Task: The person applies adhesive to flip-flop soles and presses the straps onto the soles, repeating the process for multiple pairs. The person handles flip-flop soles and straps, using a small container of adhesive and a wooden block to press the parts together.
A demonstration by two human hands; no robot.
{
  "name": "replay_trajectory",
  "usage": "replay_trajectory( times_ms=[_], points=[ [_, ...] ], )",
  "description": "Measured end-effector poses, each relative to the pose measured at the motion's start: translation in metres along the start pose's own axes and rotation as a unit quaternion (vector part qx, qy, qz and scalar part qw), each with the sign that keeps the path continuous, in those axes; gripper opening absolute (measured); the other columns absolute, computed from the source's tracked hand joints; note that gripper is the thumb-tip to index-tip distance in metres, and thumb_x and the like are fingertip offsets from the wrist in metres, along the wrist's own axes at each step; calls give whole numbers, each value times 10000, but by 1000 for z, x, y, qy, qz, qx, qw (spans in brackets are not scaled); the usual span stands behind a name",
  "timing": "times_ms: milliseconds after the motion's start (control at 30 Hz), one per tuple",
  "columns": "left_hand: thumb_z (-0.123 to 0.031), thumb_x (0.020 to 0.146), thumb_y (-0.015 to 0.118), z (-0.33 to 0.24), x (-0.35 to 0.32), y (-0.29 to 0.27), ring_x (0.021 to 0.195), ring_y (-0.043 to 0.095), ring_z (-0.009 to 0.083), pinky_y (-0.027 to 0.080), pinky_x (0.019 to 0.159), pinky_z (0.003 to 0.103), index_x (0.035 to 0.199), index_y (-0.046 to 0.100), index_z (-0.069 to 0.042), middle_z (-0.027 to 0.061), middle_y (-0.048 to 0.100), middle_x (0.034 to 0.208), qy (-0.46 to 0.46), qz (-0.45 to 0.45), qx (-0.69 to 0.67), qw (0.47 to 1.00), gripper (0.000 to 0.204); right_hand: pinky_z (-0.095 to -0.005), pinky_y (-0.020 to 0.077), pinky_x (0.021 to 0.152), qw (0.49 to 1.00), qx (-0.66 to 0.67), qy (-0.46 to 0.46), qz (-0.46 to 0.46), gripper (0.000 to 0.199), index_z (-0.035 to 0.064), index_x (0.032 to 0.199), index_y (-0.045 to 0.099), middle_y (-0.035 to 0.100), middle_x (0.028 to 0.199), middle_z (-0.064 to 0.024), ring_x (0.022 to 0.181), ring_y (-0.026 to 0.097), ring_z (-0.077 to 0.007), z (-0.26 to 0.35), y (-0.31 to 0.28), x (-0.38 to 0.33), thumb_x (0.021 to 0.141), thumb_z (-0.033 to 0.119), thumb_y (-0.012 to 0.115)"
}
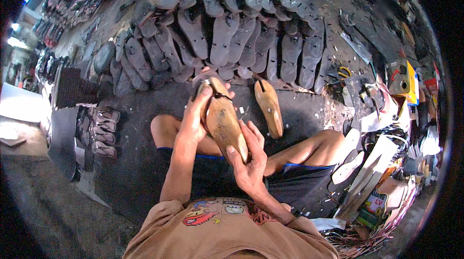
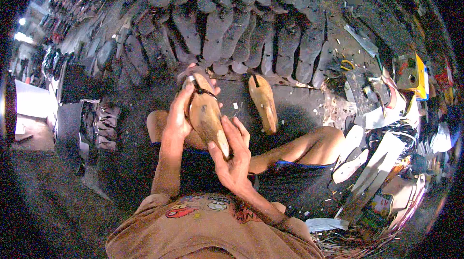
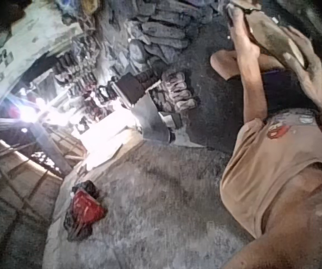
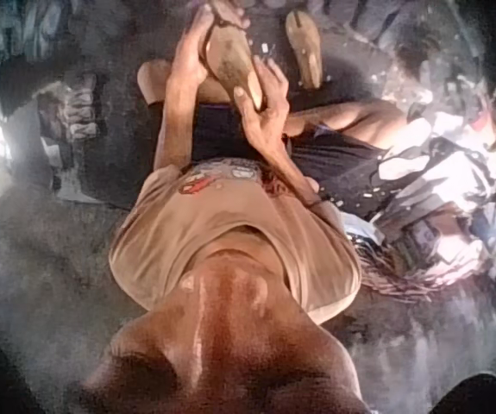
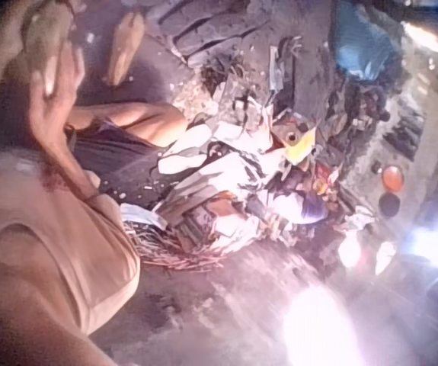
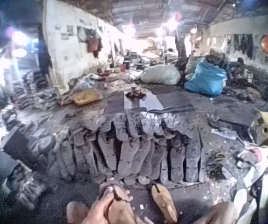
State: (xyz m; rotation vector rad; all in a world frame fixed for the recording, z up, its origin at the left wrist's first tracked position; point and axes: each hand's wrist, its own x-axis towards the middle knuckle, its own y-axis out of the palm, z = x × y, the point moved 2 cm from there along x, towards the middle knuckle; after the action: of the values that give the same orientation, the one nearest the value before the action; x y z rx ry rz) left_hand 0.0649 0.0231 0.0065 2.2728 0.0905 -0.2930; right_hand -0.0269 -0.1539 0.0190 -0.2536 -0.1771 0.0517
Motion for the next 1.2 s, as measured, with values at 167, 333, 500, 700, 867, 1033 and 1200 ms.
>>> replay_trajectory(
  times_ms=[167,333,500,700,867,1033,1200],
  points=[
    [-334,1104,586,25,16,-27,1158,708,322,620,967,490,1589,428,-181,175,681,1349,16,13,-7,1000,532,-425,408,1215,973,190,115,66,580,-1,1495,581,607,1520,-214,1412,577,-332,-33,-3,19,980,205,753],
    [-686,1060,488,71,-51,-25,1427,526,282,433,1210,477,1605,416,-127,118,518,1560,-4,-76,39,996,784,-479,437,1187,996,-51,-20,64,640,55,1537,549,521,1543,-247,1408,541,-439,-32,-3,6,954,220,756],
    [-615,1034,530,65,-70,-38,1215,636,257,519,1045,419,1381,589,-68,91,648,1298,-57,-107,62,991,651,-434,440,1133,973,198,39,108,402,43,1395,610,617,1380,-205,1306,588,-319,-74,-16,-2,1102,317,599],
    [-685,1018,510,43,-89,5,1198,632,272,531,1014,431,1428,564,-51,122,637,1321,-25,-94,57,994,758,-513,551,801,968,143,168,122,624,-28,1119,713,763,934,-191,876,736,-295,-69,-1,2,1155,517,409],
    [-778,954,523,37,-94,7,994,688,315,579,884,487,1347,614,-50,168,694,1176,-123,73,-103,984,832,-255,399,500,832,428,293,197,380,98,952,717,596,699,47,585,515,-64,-68,5,-9,1116,419,598],
    [-719,882,612,30,-114,8,960,677,300,589,839,465,1348,559,-14,205,671,1194,-93,-58,-22,994,846,-205,352,503,756,519,320,240,293,144,946,671,543,708,102,578,451,-13,-45,-6,-19,1093,396,651],
    [-434,834,688,54,-113,-68,1257,587,292,510,1052,428,1597,353,2,180,532,1455,35,-28,274,961,941,-320,560,1037,616,652,400,187,506,109,1524,526,682,1381,2,1210,667,-117,-31,4,-34,1064,246,684]
  ],
)
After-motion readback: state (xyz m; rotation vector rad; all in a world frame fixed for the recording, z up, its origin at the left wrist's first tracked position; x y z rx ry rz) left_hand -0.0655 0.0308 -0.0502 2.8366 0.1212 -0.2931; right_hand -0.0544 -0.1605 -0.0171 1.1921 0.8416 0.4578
